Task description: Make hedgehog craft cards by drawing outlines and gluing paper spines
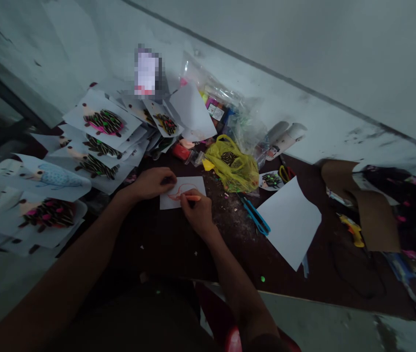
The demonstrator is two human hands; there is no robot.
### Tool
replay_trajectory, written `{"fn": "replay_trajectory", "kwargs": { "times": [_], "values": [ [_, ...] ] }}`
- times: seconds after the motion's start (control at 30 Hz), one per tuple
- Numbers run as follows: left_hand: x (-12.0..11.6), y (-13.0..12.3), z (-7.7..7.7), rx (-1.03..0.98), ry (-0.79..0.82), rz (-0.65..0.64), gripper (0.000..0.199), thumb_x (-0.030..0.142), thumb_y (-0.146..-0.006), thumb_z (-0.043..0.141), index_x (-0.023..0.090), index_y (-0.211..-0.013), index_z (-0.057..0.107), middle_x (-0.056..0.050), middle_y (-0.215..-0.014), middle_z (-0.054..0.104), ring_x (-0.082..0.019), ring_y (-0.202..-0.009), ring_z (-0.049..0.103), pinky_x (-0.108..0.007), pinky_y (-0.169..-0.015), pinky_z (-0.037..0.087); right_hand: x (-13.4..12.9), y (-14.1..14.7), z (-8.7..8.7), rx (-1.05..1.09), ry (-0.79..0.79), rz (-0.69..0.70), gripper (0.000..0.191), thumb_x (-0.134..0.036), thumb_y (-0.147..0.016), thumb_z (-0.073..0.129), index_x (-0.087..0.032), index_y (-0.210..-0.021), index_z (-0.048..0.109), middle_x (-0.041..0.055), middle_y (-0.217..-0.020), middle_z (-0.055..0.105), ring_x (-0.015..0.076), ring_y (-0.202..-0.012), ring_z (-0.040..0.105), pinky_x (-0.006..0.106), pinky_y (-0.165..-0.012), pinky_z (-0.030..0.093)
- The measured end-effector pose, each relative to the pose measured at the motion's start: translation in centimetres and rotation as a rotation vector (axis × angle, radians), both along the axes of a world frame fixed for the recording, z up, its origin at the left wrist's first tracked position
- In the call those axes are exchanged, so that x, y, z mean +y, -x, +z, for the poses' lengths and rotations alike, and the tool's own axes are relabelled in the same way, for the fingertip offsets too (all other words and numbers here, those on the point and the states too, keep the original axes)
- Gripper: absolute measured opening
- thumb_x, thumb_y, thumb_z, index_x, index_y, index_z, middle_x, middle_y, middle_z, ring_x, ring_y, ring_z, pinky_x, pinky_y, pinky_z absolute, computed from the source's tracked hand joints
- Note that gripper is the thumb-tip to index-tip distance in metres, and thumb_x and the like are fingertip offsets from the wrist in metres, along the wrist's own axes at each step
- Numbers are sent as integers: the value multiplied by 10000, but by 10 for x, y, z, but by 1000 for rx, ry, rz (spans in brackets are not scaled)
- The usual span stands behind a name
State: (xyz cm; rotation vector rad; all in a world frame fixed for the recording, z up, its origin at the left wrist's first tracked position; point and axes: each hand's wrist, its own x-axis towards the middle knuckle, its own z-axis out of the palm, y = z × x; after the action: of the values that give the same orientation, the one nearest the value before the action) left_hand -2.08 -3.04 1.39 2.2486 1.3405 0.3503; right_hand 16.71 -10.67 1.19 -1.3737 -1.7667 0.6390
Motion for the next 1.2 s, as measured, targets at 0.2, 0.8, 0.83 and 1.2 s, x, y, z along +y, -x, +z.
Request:
{"fn": "replay_trajectory", "kwargs": {
  "times": [0.2,0.8,0.83,1.2],
  "values": [
    [0,0,-3,-7,-18,-3,241,254,-813,533,203,-964,713,-58,-1009,708,-211,-930,647,-297,-790,493,2,-3,0,0,1,-39,224,-339,-896,555,-207,-759,673,22,-704,702,154,-630,657,254,-623,500],
    [0,1,-1,-15,-1,2,233,244,-802,542,206,-962,707,-54,-1022,710,-213,-945,646,-295,-790,488,0,-2,2,-55,-3,-16,224,-329,-887,549,-208,-728,652,17,-679,694,149,-608,647,245,-601,483],
    [0,1,-1,-16,-4,-1,231,244,-803,541,205,-958,707,-56,-1018,709,-213,-943,646,-297,-792,488,0,-2,2,-53,5,-21,224,-325,-885,551,-210,-720,650,15,-673,692,148,-605,646,245,-596,480],
    [0,0,-2,-14,3,2,231,238,-805,538,204,-964,702,-58,-1026,706,-218,-943,646,-305,-795,482,5,-4,-4,11,-11,-30,199,-333,-896,569,-209,-811,700,35,-771,723,174,-697,688,273,-671,524]
  ]
}}
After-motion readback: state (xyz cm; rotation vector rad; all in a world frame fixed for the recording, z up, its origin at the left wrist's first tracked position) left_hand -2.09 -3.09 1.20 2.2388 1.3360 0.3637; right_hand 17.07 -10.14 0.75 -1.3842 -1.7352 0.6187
